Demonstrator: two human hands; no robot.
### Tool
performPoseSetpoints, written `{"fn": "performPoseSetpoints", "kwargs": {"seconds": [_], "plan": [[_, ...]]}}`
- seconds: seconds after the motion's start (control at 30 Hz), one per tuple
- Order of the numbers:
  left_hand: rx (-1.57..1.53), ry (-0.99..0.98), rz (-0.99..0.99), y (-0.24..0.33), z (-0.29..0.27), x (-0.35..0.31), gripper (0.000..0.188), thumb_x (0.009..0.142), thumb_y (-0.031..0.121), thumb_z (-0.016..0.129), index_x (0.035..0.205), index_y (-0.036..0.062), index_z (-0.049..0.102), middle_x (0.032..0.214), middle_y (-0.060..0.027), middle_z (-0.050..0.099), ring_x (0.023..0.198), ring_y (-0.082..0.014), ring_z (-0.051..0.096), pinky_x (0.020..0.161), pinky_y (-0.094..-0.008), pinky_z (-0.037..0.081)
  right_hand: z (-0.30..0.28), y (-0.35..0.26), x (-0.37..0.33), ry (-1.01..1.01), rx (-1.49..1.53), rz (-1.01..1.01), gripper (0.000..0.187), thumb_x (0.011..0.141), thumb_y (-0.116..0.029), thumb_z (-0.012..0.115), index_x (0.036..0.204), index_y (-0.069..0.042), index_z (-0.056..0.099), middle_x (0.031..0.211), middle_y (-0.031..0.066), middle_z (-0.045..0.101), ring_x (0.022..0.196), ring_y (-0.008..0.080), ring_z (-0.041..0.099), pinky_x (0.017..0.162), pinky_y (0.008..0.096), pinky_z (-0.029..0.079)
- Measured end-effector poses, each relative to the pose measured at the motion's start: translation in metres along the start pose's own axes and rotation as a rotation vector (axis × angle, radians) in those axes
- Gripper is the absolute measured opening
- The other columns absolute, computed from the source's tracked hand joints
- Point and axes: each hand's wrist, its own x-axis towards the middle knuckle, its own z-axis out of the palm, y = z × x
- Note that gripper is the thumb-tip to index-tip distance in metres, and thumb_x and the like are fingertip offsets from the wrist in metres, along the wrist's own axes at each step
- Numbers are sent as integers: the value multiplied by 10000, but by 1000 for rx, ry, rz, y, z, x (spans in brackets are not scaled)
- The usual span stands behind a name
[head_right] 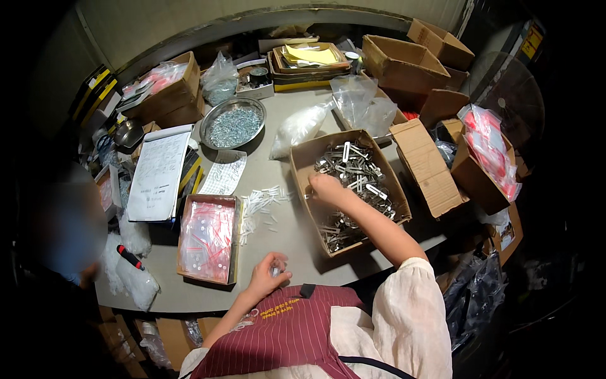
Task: The person repeatedly picks small metal fasteners from a cardboard box, briefly inspects them, and places them into a pink tray. The person continues this repetitive sorting process throughout the clip.
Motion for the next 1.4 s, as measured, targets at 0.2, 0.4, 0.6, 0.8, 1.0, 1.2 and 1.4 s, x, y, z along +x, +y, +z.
{"fn": "performPoseSetpoints", "kwargs": {"seconds": [0.2, 0.4, 0.6, 0.8, 1.0, 1.2, 1.4], "plan": [[36, 92, 3, 12, -6, -4, 330, 832, 154, 789, 1112, 50, 650, 809, -46, 643, 789, -167, 646, 748, -324, 519, -57, -31, -19, 221, 527, 200, 172, 795, -167, 725, 898, -30, 729, 843, 160, 729, 725, 302, 711, 707, 379, 562], [81, 132, 117, 51, -13, 21, 312, 828, 113, 763, 1111, 57, 644, 850, -85, 656, 866, -284, 663, 809, -393, 517, -78, -22, -49, 283, 1143, 371, 89, 860, -96, 745, 884, -17, 711, 744, -11, 675, 655, 60, 591, 598, 233, 459], [121, 146, 125, 54, -1, 24, 320, 832, 107, 759, 1123, 52, 634, 851, -87, 669, 855, -277, 674, 802, -390, 524, -65, -7, -11, 138, 696, 488, 110, 808, -100, 721, 823, 3, 687, 645, 62, 651, 557, 150, 648, 530, 278, 510], [152, 147, 100, 60, -2, 13, 307, 849, 106, 751, 1125, 47, 632, 862, -85, 683, 855, -266, 692, 794, -375, 534, -29, 13, 44, -40, 257, 623, 314, 667, -172, 786, 880, 58, 763, 975, 291, 727, 946, 408, 728, 854, 462, 583], [150, 210, 98, 50, -12, 1, 309, 858, 103, 752, 1135, 45, 628, 864, -91, 689, 852, -261, 699, 788, -367, 538, -16, 15, 37, 70, 157, 472, 323, 711, -191, 744, 912, 61, 743, 901, 277, 723, 903, 415, 720, 808, 474, 582], [134, 316, 140, 63, -19, -5, 397, 841, 221, 833, 1121, 40, 616, 839, -91, 682, 811, -237, 699, 742, -352, 543, -109, -58, -12, 106, 1220, 304, 97, 919, -76, 715, 990, -17, 687, 781, 13, 667, 670, 75, 631, 552, 245, 512], [88, 154, 178, 104, -21, 23, 445, 799, 329, 883, 986, 51, 590, 825, -92, 683, 763, -229, 691, 700, -343, 540, -153, -139, -85, 8, 998, 15, 97, 917, -58, 727, 978, 16, 713, 833, 36, 700, 682, 88, 638, 599, 253, 511]]}}
